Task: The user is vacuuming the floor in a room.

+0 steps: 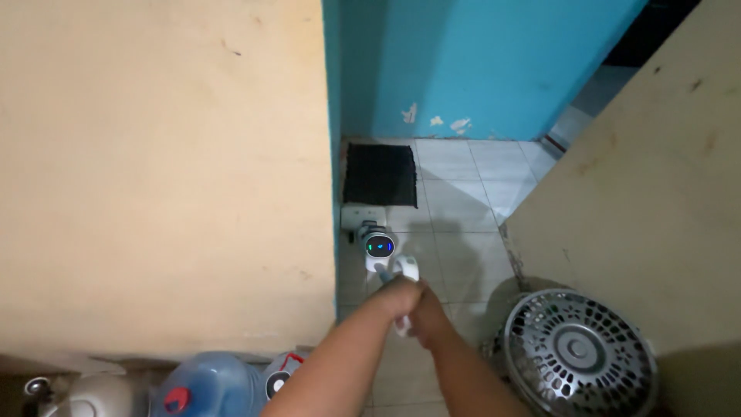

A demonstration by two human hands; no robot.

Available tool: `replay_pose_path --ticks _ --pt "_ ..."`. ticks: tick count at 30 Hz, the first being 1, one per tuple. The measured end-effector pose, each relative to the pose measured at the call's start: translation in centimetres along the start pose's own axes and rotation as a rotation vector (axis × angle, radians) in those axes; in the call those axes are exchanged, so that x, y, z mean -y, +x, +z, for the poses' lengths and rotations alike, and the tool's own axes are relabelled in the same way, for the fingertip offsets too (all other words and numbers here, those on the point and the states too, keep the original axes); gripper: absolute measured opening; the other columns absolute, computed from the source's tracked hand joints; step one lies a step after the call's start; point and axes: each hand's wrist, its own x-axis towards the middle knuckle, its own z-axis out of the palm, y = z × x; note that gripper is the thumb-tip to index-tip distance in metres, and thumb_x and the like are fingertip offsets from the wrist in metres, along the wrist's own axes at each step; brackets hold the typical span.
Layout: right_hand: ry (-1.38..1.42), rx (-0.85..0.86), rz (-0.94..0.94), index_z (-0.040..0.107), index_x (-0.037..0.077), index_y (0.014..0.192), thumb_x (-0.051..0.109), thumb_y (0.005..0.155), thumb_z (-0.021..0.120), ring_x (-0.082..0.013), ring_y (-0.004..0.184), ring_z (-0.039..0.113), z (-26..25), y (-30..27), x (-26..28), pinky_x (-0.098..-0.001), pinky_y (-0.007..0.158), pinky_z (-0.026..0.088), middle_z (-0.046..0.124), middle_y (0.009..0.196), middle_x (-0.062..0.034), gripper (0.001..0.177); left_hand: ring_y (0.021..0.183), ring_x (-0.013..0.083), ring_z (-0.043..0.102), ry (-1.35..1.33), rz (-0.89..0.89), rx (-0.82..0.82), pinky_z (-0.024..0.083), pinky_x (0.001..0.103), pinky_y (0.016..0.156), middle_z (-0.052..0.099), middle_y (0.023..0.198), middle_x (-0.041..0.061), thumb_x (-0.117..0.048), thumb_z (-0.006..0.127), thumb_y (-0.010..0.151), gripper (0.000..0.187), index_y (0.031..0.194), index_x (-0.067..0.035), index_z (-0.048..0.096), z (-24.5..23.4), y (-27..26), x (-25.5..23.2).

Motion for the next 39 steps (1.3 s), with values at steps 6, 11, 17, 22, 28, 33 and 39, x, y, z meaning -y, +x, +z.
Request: replay_pose_path --ticks 6,11,17,22,28,33,39 --pt "0.329 -0.176 0.276 0.062 0.021 0.119 0.046 0.089 0.060 -0.0165 0.092 0.055 2.2 1.0 -1.2 -0.0420 0.066 0.040 0.064 0.108 0.0025 0.039 0.109 0.0394 0.066 0.262 -0.128 -0.095 0.051 0.046 0.094 0.064 0.126 0.025 -0.050 0.051 0.100 0.064 0.137 0.002 0.055 -0.3 1.8 0.8" --pt "-0.394 -0.019 -0.351 0.059 0.016 0.124 0.021 0.076 0.067 -0.0167 0.102 0.059 -1.2 3.5 -7.9 -0.0405 0.076 0.052 0.064 0.116 0.0002 0.049 0.118 0.0371 0.065 0.338 -0.076 -0.086 0.050 0.043 0.102 0.064 0.133 0.026 -0.050 0.052 0.100 0.065 0.138 0.004 0.054 0.4 2.2 2.5" --pt "0.161 0.018 -0.059 0.065 0.005 0.107 0.019 0.090 0.066 -0.0187 0.073 0.062 1.2 -4.1 -3.4 -0.0352 0.057 0.049 0.067 0.090 -0.0079 0.022 0.080 0.0388 0.072 0.222 -0.151 0.062 0.059 0.049 0.080 0.071 0.104 0.027 -0.049 0.042 0.103 0.060 0.121 0.006 0.060 1.8 -3.7 1.8" --pt "0.171 0.038 -0.002 0.065 0.004 0.093 0.025 0.097 0.055 -0.0190 0.050 0.057 0.5 -9.4 -4.0 -0.0352 0.043 0.043 0.064 0.069 -0.0092 0.024 0.061 0.0301 0.073 0.337 -0.021 0.096 0.054 0.041 0.069 0.073 0.070 0.023 -0.055 0.031 0.106 0.072 0.101 0.004 0.070 5.5 -6.6 4.0" --pt "-0.014 0.017 0.050 0.065 0.001 0.088 0.022 0.098 0.053 -0.0200 0.047 0.058 -0.8 -17.7 -5.7 -0.0358 0.042 0.042 0.065 0.066 -0.0122 0.026 0.057 0.0306 0.069 0.287 -0.027 0.082 0.054 0.044 0.060 0.071 0.068 0.023 -0.052 0.033 0.105 0.071 0.087 0.006 0.070 11.0 -13.6 4.8" --pt "0.010 0.078 0.068 0.064 0.000 0.093 0.018 0.097 0.057 -0.0191 0.049 0.059 -0.5 -25.6 -6.9 -0.0359 0.044 0.042 0.064 0.067 -0.0114 0.019 0.054 0.0302 0.066 0.329 -0.049 0.090 0.055 0.041 0.060 0.070 0.064 0.023 -0.060 0.024 0.107 0.085 0.082 0.007 0.069 15.7 -17.9 8.0" --pt "-0.103 -0.026 0.175 0.064 0.004 0.095 0.027 0.100 0.048 -0.0196 0.050 0.057 0.0 -34.3 -6.0 -0.0374 0.046 0.044 0.063 0.067 -0.0086 0.029 0.056 0.0291 0.068 0.140 -0.022 0.058 0.054 0.040 0.059 0.070 0.073 0.021 -0.058 0.035 0.104 0.069 0.097 0.004 0.064 18.7 -27.6 7.9"
